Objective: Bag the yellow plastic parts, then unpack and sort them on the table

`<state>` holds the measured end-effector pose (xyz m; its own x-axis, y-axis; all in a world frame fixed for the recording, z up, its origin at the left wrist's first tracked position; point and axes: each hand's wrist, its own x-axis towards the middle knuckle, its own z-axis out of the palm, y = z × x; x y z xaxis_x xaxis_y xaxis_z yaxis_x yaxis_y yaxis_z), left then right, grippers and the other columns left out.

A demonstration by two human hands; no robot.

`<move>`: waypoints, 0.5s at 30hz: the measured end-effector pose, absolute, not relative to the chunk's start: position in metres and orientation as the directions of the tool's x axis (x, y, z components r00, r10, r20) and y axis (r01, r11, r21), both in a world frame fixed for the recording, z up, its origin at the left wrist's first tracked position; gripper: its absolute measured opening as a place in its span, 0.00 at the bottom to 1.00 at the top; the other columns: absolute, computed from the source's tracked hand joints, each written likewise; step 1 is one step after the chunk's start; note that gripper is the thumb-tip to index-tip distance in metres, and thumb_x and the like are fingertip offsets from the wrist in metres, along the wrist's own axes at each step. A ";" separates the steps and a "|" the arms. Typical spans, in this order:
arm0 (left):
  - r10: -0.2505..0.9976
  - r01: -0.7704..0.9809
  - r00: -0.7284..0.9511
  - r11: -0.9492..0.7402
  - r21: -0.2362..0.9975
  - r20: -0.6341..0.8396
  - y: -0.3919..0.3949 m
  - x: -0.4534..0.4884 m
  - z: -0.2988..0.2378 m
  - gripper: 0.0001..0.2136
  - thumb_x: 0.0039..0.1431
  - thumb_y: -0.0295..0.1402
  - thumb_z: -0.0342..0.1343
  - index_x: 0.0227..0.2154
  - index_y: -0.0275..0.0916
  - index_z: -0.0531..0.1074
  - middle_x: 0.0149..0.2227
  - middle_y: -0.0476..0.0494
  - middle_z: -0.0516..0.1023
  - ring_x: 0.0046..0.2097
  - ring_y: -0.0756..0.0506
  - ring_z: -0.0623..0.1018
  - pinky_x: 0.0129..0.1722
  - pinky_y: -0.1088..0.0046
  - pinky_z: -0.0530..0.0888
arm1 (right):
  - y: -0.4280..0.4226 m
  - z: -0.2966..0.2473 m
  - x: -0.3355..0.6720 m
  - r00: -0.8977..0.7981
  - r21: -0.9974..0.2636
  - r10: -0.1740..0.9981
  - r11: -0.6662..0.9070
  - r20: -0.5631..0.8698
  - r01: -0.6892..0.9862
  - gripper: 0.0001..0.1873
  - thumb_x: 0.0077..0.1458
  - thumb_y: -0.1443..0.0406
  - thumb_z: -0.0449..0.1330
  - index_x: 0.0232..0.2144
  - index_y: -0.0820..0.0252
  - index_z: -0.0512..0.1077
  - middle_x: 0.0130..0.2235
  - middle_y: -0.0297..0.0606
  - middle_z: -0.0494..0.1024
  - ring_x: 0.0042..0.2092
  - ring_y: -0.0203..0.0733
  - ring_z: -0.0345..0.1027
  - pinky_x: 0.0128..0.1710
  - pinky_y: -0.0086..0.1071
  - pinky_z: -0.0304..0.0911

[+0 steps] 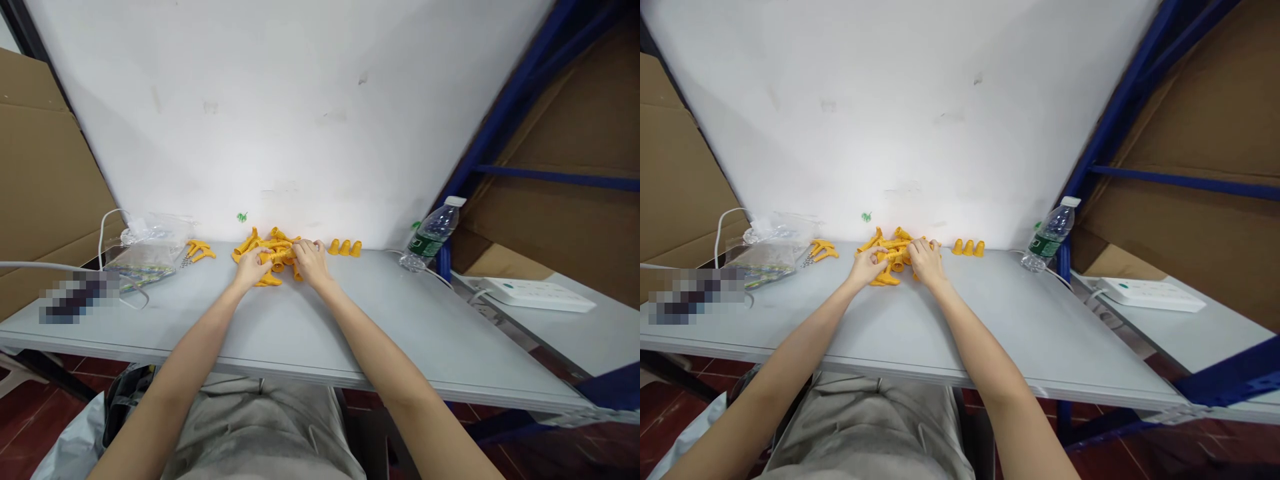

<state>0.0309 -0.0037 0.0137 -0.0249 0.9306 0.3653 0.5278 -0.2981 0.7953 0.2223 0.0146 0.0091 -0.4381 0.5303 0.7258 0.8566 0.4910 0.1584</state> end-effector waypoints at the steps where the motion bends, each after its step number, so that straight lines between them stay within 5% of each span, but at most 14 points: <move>1: 0.902 0.587 -0.022 -0.337 0.736 0.431 -0.005 0.029 0.014 0.11 0.50 0.27 0.59 0.38 0.40 0.77 0.15 0.58 0.60 0.19 0.51 0.66 0.26 0.75 0.65 | 0.014 0.009 0.223 -0.447 0.142 0.545 0.512 0.709 0.847 0.14 0.61 0.75 0.47 0.40 0.59 0.69 0.45 0.45 0.78 0.48 0.48 0.65 0.49 0.40 0.47; 8: 0.848 0.793 0.045 -0.352 0.497 0.528 -0.010 0.023 0.018 0.17 0.56 0.28 0.55 0.48 0.44 0.75 0.29 0.49 0.78 0.34 0.46 0.77 0.40 0.73 0.70 | 0.009 0.010 0.218 -0.468 0.088 0.614 0.544 0.636 0.834 0.18 0.63 0.72 0.46 0.52 0.59 0.67 0.51 0.48 0.76 0.53 0.50 0.65 0.58 0.48 0.45; 15: 0.847 0.736 -0.166 -0.234 0.635 0.504 0.002 0.003 0.013 0.14 0.56 0.31 0.55 0.47 0.42 0.73 0.23 0.52 0.72 0.29 0.47 0.74 0.34 0.74 0.67 | 0.018 0.015 0.246 -0.163 -0.073 0.657 0.316 0.736 0.946 0.15 0.60 0.72 0.47 0.44 0.58 0.70 0.51 0.48 0.73 0.53 0.50 0.62 0.57 0.48 0.47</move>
<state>0.0033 0.0024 0.0127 -0.1656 0.8474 0.5044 0.7359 -0.2343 0.6352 0.2459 0.0182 0.0153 -0.1627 0.6566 0.7364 0.9459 0.3161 -0.0728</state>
